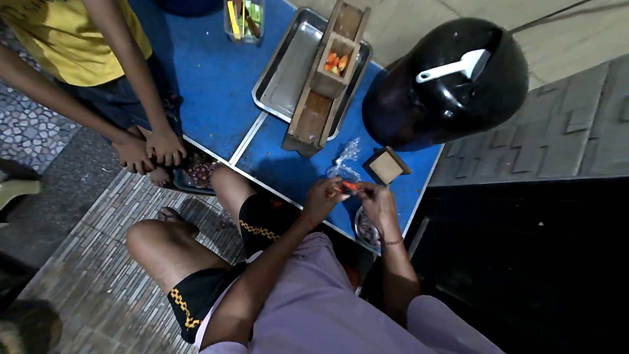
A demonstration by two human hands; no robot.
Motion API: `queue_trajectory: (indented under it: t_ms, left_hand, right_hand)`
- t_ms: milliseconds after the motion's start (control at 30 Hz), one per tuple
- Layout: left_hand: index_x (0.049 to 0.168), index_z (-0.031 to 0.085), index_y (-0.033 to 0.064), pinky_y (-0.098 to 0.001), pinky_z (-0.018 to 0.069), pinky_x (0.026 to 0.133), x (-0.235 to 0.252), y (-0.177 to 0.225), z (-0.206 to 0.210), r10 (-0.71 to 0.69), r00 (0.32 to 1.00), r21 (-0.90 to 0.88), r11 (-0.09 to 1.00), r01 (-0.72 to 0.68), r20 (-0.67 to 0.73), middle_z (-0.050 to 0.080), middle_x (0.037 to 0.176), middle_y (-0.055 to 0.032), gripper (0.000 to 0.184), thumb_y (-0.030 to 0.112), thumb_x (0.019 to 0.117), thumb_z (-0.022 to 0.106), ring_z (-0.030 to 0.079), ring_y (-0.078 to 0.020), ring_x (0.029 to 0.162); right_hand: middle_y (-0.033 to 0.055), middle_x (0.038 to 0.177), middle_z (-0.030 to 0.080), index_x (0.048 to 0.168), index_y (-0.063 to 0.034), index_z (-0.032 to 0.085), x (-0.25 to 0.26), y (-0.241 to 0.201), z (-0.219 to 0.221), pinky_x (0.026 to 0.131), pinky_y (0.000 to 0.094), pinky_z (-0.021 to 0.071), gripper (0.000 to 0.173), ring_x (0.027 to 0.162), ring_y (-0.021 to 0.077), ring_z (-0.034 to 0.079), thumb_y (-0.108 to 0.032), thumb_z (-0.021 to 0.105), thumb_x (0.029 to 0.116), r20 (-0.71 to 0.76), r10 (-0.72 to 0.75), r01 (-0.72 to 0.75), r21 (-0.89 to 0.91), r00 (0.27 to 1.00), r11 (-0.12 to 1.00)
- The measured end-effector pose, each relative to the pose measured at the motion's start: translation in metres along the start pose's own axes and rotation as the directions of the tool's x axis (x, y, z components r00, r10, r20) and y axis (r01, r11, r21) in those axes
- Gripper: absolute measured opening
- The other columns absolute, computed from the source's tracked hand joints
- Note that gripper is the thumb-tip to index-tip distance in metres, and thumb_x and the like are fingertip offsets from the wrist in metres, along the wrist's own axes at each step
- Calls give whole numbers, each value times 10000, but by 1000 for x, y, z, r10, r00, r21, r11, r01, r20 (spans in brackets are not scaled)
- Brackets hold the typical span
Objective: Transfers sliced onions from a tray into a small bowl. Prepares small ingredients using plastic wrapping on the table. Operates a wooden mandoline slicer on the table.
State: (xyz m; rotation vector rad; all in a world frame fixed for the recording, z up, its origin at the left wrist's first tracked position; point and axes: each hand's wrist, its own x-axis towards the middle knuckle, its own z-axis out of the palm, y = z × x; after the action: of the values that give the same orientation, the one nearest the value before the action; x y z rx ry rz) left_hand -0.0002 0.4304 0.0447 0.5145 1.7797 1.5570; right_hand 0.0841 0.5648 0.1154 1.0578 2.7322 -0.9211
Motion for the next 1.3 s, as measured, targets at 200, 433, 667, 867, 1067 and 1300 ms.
queue_trajectory:
  t_ms: [200, 433, 667, 867, 1067, 1300]
  left_hand:
    - [1098, 704, -32, -383, 593, 830, -3, 10, 0, 98, 984, 4, 995, -98, -147, 692, 1077, -177, 154, 16, 954, 674, 698, -223, 879]
    - [1123, 691, -35, -394, 588, 797, -6, 20, -24, -44, 997, -21, 999, 43, -69, 710, 993, -173, 174, 81, 1008, 629, 695, -211, 818]
    - [1154, 653, -51, -254, 577, 715, -2, 17, -28, -244, 966, -387, 885, 258, 86, 692, 922, -74, 209, 101, 1050, 554, 658, -83, 726]
    - [1147, 648, -20, -246, 565, 707, 0, 11, -22, -360, 921, -581, 721, 376, 150, 678, 908, -41, 211, 145, 1058, 550, 645, -81, 733]
    - [1106, 630, -33, -253, 569, 710, 1, 12, -19, -374, 927, -558, 766, 319, 18, 684, 884, -72, 154, 74, 996, 643, 652, -94, 726]
    - [1265, 597, 1, -311, 532, 780, 1, 11, -26, -295, 952, -483, 847, 222, -80, 667, 1073, -109, 298, 173, 1023, 622, 619, -130, 862]
  right_hand:
    - [153, 928, 748, 1088, -2, 761, -5, -9, 20, 830, 483, 560, 220, 836, 254, 709, -171, 637, 1021, 53, -80, 74, 117, 995, 990]
    - [177, 1038, 742, 1060, 26, 762, 1, 6, 33, 913, 436, 564, 198, 965, 248, 717, -53, 589, 1007, 44, -297, 283, 201, 954, 938]
    - [69, 997, 735, 1018, 22, 752, 6, 24, 30, 845, 247, 559, 199, 893, 57, 672, -70, 577, 994, 96, -329, 243, 488, 940, 838]
    - [-31, 861, 741, 1032, 8, 731, 10, 33, 41, 726, 217, 582, 169, 751, 25, 677, -13, 575, 972, -7, -272, 190, 734, 962, 652]
    - [38, 957, 745, 1229, 62, 672, 8, 20, 51, 768, 219, 592, 275, 786, 26, 686, 7, 610, 967, 4, -239, 176, 663, 971, 727]
    - [82, 979, 726, 1215, 19, 692, 38, -9, 25, 740, 261, 569, 252, 776, 54, 655, -97, 576, 1024, -9, -287, 251, 513, 958, 821]
